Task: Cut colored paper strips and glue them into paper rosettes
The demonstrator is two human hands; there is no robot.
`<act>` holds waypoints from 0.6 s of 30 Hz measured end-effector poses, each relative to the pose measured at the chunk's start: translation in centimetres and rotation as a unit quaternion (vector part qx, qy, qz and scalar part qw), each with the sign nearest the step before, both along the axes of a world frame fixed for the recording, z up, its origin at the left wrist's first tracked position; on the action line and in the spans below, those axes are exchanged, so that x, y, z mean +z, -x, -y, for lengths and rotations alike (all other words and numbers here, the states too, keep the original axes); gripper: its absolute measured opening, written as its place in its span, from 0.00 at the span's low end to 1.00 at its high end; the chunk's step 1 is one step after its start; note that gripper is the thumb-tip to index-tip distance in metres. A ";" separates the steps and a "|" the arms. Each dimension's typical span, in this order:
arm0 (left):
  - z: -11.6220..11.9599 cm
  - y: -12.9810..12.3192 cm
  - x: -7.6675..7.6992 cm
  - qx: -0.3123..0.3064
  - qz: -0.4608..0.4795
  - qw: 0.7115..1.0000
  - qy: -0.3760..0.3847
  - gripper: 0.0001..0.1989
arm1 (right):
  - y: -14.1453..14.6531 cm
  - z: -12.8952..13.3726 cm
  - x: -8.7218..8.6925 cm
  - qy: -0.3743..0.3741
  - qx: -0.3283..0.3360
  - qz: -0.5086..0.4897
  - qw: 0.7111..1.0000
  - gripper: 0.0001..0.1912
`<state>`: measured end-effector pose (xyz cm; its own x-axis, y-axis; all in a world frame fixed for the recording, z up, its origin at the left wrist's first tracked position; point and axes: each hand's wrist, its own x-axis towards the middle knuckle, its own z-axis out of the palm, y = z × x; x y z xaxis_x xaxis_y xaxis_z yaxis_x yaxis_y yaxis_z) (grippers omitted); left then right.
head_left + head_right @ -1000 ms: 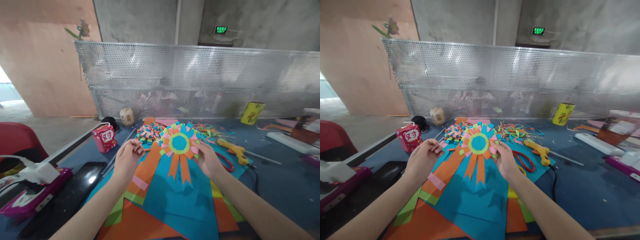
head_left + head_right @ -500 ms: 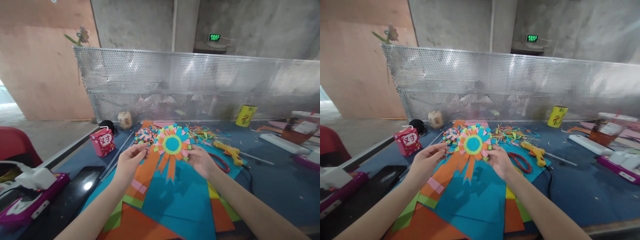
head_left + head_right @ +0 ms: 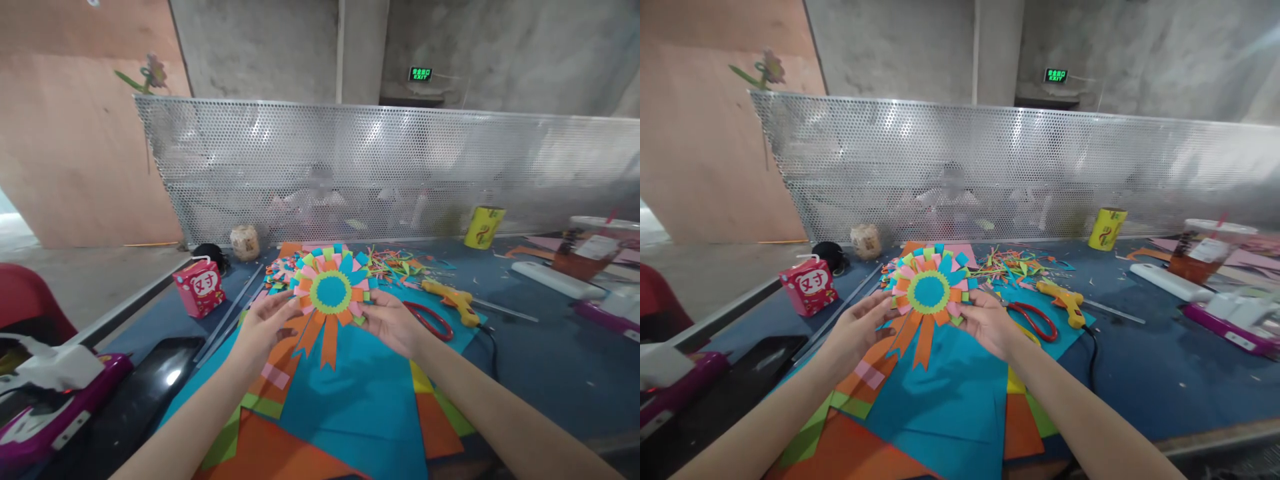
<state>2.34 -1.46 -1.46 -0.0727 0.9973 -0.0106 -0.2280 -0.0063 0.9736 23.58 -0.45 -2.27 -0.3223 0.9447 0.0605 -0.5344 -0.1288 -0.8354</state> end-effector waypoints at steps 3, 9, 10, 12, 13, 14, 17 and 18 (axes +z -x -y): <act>0.1 -0.1 0.0 0.004 -0.022 1.000 -0.013 0.20 | 0.1 -0.1 -0.4 -0.009 0.013 0.019 1.000 0.07; -0.2 0.0 -0.2 0.037 -0.051 0.997 -0.039 0.22 | -0.2 0.1 0.0 -0.023 0.038 0.027 0.999 0.06; -0.2 0.0 -0.2 0.038 -0.049 0.997 -0.044 0.22 | -0.3 0.1 0.1 -0.028 0.048 0.025 0.998 0.07; -0.3 0.0 -0.3 0.042 -0.042 0.997 -0.049 0.23 | -0.5 0.2 0.4 -0.044 0.074 0.019 0.996 0.11; -0.4 0.0 -0.4 0.047 -0.039 0.997 -0.050 0.22 | -0.6 0.3 0.5 -0.051 0.089 0.014 0.995 0.12; -0.4 0.0 -0.5 0.052 -0.040 0.997 -0.052 0.22 | -0.7 0.3 0.6 -0.053 0.100 0.011 0.994 0.12; -0.5 0.0 -0.6 0.056 -0.048 0.995 -0.064 0.22 | -0.6 0.5 0.7 -0.039 0.094 0.025 0.994 0.12; -0.5 -0.1 -0.6 0.055 -0.049 0.995 -0.068 0.22 | -0.6 0.5 0.6 -0.038 0.083 0.038 0.995 0.13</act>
<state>2.39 -0.97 -2.07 -0.1752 0.9751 0.1359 -0.1234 -0.1587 0.9796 24.15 -0.92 -1.65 -0.4802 0.8715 0.0991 -0.4461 -0.1454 -0.8831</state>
